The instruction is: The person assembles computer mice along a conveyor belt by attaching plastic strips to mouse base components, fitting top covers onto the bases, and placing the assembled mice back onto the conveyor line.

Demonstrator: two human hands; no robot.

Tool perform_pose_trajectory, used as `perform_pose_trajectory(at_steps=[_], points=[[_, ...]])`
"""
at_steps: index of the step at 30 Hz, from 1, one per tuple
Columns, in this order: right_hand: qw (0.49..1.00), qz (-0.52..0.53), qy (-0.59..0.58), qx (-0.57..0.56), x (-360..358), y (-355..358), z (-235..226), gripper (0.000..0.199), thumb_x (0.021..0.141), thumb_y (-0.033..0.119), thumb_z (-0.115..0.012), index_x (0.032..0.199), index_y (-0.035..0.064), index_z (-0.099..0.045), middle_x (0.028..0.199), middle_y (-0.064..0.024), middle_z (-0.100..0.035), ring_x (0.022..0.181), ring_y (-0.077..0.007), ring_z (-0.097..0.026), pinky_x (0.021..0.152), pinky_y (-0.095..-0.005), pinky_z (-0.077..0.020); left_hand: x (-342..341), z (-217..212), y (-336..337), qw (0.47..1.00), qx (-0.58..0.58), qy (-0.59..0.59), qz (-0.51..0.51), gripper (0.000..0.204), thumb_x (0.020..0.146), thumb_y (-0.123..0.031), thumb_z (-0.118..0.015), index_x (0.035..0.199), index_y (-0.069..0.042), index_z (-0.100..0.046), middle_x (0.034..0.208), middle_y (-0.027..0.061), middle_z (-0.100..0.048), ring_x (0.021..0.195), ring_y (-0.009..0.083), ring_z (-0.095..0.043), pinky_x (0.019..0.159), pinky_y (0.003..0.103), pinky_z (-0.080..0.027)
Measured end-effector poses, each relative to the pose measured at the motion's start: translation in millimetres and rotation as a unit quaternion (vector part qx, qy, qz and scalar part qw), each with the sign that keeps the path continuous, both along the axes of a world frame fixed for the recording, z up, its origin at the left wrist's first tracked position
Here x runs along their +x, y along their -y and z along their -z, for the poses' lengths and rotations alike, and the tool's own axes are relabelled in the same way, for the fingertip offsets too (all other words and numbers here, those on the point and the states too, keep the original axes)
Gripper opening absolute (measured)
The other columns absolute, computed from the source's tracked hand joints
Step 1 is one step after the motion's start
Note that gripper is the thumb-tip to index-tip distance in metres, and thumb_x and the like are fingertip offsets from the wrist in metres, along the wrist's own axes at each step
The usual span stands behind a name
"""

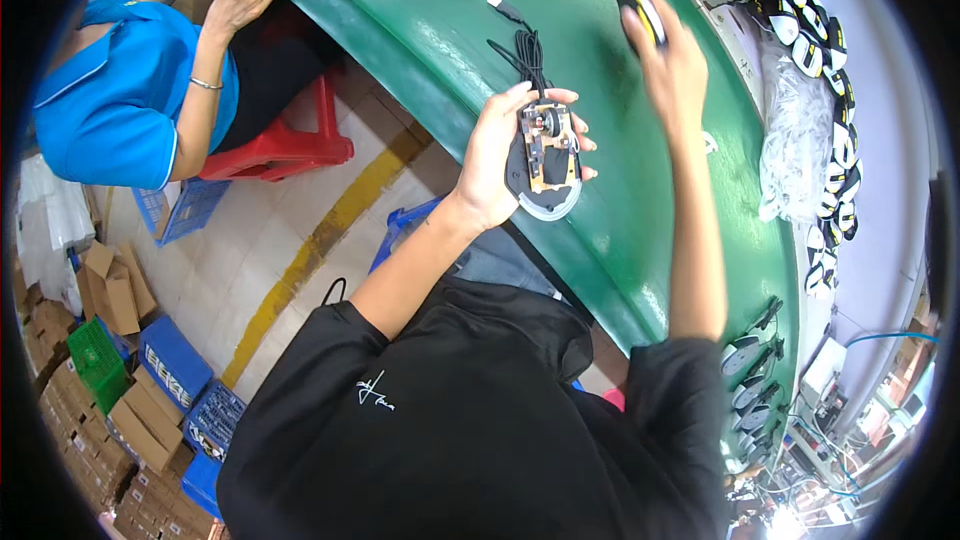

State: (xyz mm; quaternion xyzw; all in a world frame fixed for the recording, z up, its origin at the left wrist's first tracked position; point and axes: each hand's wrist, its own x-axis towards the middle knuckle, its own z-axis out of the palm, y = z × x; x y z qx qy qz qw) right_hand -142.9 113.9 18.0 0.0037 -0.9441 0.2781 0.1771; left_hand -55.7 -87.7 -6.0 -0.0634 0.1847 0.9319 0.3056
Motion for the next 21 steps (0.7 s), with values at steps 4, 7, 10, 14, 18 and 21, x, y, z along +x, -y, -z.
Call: perform_pose_trajectory(at_steps=[4, 7, 10, 14, 18, 21], points=[[0.99, 0.034, 0.008, -0.136, 123.5, 40.6, -28.7, 0.045, 0.085, 0.028, -0.072, 0.127, 0.0124, -0.062, 0.115, -0.0188, -0.064, 0.104, -0.029, -0.064, 0.091, -0.0373, -0.0489, -11.0, -13.8, -14.2, 0.995, -0.094, 0.015, 0.007, 0.061, 0.1, -0.045, -0.024, 0.123, 0.002, -0.054, 0.105, 0.0158, -0.065, 0.097, 0.0263, -0.065, 0.086, 0.043, -0.055], [0.999, 0.03, -0.011, -0.028, 152.0, 65.9, -21.5, 0.046, 0.083, 0.026, -0.073, 0.126, 0.0138, -0.063, 0.12, -0.0161, -0.062, 0.102, -0.0311, -0.065, 0.085, -0.0375, -0.0525, -5.8, -12.9, -30.3, 0.992, -0.121, -0.002, 0.022, 0.061, 0.101, -0.045, -0.022, 0.128, 0.003, -0.051, 0.118, 0.0156, -0.063, 0.106, 0.0221, -0.061, 0.099, 0.039, -0.046], [0.999, 0.033, 0.008, 0.029, 150.3, 64.6, -10.6, 0.048, 0.08, 0.025, -0.073, 0.126, 0.0162, -0.063, 0.126, -0.0181, -0.057, 0.096, -0.0306, -0.064, 0.08, -0.0359, -0.052, 5.5, -15.4, -42.6, 0.989, -0.14, -0.039, 0.006, 0.056, 0.101, -0.04, -0.033, 0.133, 0.004, -0.046, 0.131, 0.0162, -0.056, 0.12, 0.0229, -0.054, 0.106, 0.038, -0.04], [0.999, -0.051, -0.007, -0.001, 160.5, 54.6, -13.8, 0.054, 0.082, 0.02, -0.071, 0.133, 0.0109, -0.056, 0.134, -0.0215, -0.052, 0.107, -0.0336, -0.06, 0.091, -0.0379, -0.0485, 9.1, -18.4, -40.0, 0.979, -0.175, -0.096, 0.025, 0.063, 0.098, -0.035, -0.04, 0.143, 0.009, -0.029, 0.14, 0.0224, -0.047, 0.13, 0.0289, -0.046, 0.112, 0.04, -0.033], [0.941, 0.079, -0.01, -0.33, 173.8, 70.3, -33.7, 0.07, 0.077, 0.006, -0.076, 0.138, -0.0059, -0.044, 0.135, -0.0251, -0.05, 0.121, -0.0323, -0.055, 0.101, -0.0384, -0.0445, 15.1, -13.4, -48.1, 0.995, -0.003, -0.099, 0.005, 0.073, 0.09, -0.031, -0.044, 0.145, 0.011, -0.02, 0.151, 0.0269, -0.03, 0.14, 0.0353, -0.031, 0.118, 0.043, -0.022], [0.793, 0.122, 0.092, -0.59, 187.4, 60.0, -33.3, 0.069, 0.073, 0.005, -0.079, 0.134, -0.0065, -0.047, 0.125, -0.0247, -0.058, 0.115, -0.0294, -0.06, 0.098, -0.0346, -0.0468, 15.2, -16.9, -53.5, 0.988, 0.003, -0.153, -0.022, 0.083, 0.084, -0.038, -0.051, 0.146, 0.008, -0.022, 0.151, 0.027, -0.028, 0.141, 0.0349, -0.03, 0.118, 0.046, -0.022]])
